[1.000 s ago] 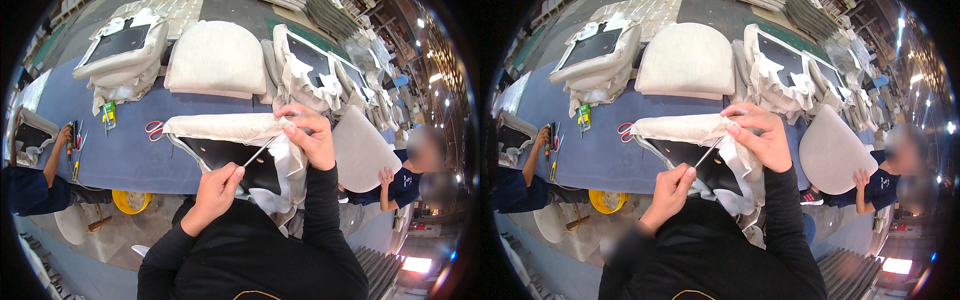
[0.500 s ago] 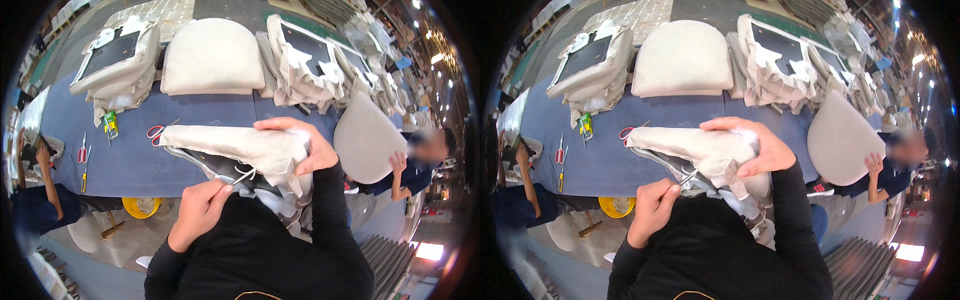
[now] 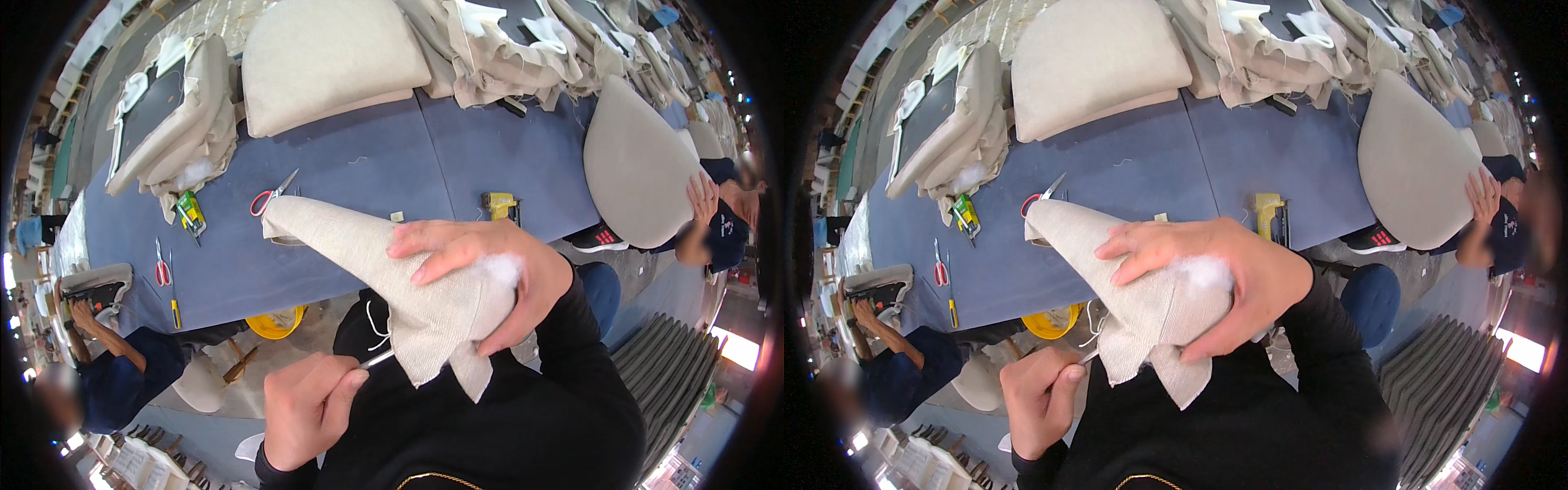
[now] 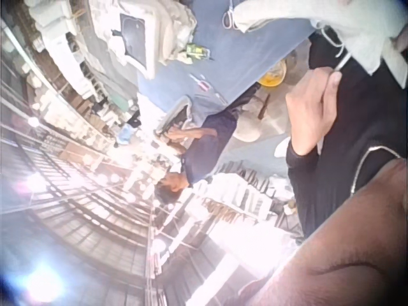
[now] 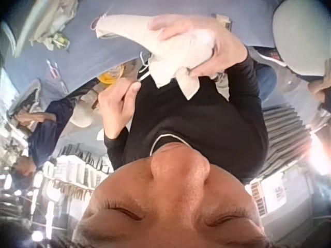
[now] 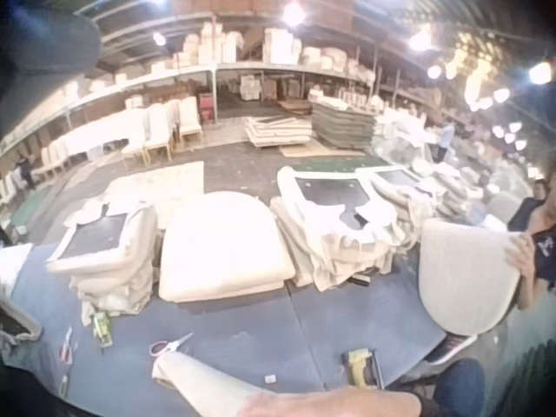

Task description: The person uses a screwdriver to pull out staples and remove fabric from a chair cushion. They repeatedly pry along the edges and peel back the fabric to expose the foam and internal structure.

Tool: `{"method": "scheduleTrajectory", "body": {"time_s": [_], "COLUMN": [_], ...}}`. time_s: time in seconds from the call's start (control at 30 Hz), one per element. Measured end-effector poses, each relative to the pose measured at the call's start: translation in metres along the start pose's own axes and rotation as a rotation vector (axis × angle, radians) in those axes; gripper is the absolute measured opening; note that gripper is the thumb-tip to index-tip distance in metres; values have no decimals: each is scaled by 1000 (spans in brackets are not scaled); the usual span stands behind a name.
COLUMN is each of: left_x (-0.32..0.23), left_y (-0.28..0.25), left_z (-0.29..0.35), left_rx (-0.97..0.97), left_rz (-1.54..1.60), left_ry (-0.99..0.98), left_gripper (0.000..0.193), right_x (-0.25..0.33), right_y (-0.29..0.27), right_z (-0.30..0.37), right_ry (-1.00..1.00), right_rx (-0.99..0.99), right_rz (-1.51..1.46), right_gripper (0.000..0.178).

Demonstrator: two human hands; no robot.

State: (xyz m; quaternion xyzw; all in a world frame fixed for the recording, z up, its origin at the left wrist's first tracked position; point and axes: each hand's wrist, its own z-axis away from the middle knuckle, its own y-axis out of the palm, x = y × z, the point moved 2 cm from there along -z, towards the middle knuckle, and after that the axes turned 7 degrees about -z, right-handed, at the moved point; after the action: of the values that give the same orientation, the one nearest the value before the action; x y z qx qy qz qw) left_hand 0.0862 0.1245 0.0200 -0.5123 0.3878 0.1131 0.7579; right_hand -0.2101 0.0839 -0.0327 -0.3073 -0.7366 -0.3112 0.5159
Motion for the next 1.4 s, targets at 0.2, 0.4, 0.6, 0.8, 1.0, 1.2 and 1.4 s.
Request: {"method": "scheduleTrajectory", "body": {"time_s": [0.2, 0.4, 0.6, 0.8, 1.0, 1.2, 1.4], "left_x": [-12, -8, -16, -7, 15, 14, 9], "left_y": [-18, -25, -28, -23, -6, -18, -21], "left_z": [2, 10, 8, 5, 6, 13, 14], "left_rx": [64, 89, 116, 160, 144, 128, 77], "left_rz": [-89, -95, -112, -60, 78, -72, -108], "left_ry": [50, -15, -47, 62, 116, 82, 124], "left_gripper": [10, 10, 21, 13, 15, 18, 18], "right_x": [6, 10, 9, 7, 2, 3, 5], "right_y": [16, 15, 23, 28, 27, 23, 27], "right_z": [3, 4, 3, 5, 10, 7, 1], "right_ry": [-39, -32, -32, -25, -73, -85, -47], "right_rx": [-4, -1, -16, 13, -1, 3, 12], "right_rz": [99, 139, 131, 133, 75, 88, 97], "right_gripper": [78, 75, 71, 71, 71, 73, 72]}}
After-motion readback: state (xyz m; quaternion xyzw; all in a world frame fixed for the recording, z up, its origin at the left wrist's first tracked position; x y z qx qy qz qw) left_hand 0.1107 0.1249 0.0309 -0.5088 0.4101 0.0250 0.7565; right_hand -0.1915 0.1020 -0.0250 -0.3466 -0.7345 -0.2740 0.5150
